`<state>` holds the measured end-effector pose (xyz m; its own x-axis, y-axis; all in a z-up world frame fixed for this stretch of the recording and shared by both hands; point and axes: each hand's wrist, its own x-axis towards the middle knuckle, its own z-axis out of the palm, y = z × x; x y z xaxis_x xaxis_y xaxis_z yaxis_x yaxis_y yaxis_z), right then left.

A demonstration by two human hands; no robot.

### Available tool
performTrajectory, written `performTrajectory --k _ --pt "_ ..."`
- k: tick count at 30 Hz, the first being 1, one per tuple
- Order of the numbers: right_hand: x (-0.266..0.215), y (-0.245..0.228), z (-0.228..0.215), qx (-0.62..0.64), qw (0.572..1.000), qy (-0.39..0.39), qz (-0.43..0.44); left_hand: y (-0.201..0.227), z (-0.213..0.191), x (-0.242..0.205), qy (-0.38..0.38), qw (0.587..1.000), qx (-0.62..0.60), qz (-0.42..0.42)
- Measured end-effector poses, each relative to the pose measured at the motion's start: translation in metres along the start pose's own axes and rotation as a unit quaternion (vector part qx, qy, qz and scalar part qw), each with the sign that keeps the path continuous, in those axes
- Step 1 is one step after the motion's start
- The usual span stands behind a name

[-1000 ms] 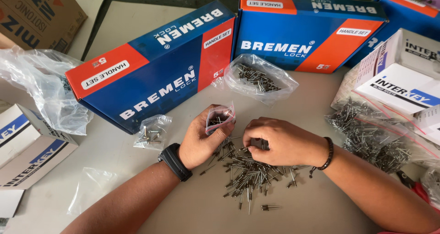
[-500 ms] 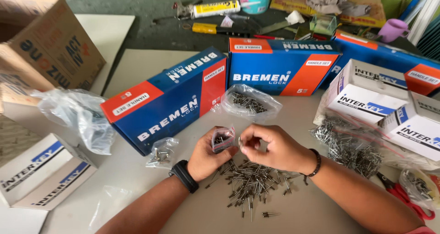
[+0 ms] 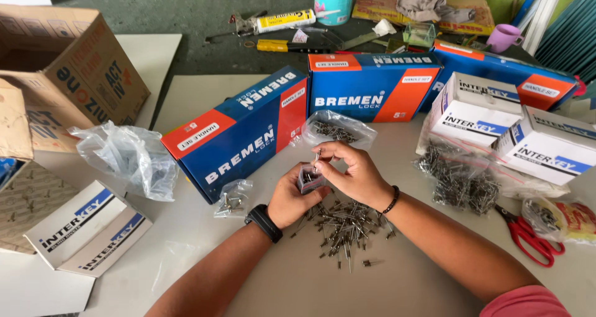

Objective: The person sorts small metal lock pins from a pile on a table into a clear plastic bag. They pick up the pins by hand and place them into the bag, which is held open with the other hand. The workspace contains several boxes of lock hardware and other packaged components.

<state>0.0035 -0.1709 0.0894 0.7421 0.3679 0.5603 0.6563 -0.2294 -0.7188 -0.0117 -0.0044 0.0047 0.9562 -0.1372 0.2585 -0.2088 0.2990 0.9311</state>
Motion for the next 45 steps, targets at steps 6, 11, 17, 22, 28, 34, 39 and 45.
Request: performTrajectory --k 6,11,17,22,28,34,39,45 --pt "-0.009 -0.008 -0.020 -0.037 0.999 0.003 -0.010 -0.002 -0.001 0.001 -0.006 1.000 0.009 0.004" --pt "-0.049 -0.004 -0.062 -0.105 0.990 -0.053 0.079 -0.005 -0.003 0.003 -0.012 1.000 0.009 0.003" --pt "-0.083 -0.005 -0.073 -0.237 0.922 -0.284 0.115 -0.008 -0.001 0.005 -0.027 0.999 0.022 -0.007" --pt "-0.086 0.004 -0.063 -0.288 0.893 -0.316 0.138 0.001 -0.002 0.005 -0.044 0.998 0.050 -0.012" --pt "-0.089 0.023 -0.066 -0.268 0.921 -0.272 0.069 -0.007 -0.009 0.007 -0.060 0.998 0.022 0.001" --pt "-0.097 0.022 -0.062 -0.244 0.925 -0.288 0.043 -0.015 -0.011 0.007 -0.043 0.999 0.021 -0.024" --pt "-0.096 0.021 -0.058 -0.206 0.950 -0.235 0.028 -0.022 -0.011 0.006 -0.056 0.998 0.040 -0.013" --pt "-0.093 0.024 -0.066 -0.124 0.981 -0.144 0.051 -0.014 -0.007 0.003 -0.082 0.993 0.079 0.013"
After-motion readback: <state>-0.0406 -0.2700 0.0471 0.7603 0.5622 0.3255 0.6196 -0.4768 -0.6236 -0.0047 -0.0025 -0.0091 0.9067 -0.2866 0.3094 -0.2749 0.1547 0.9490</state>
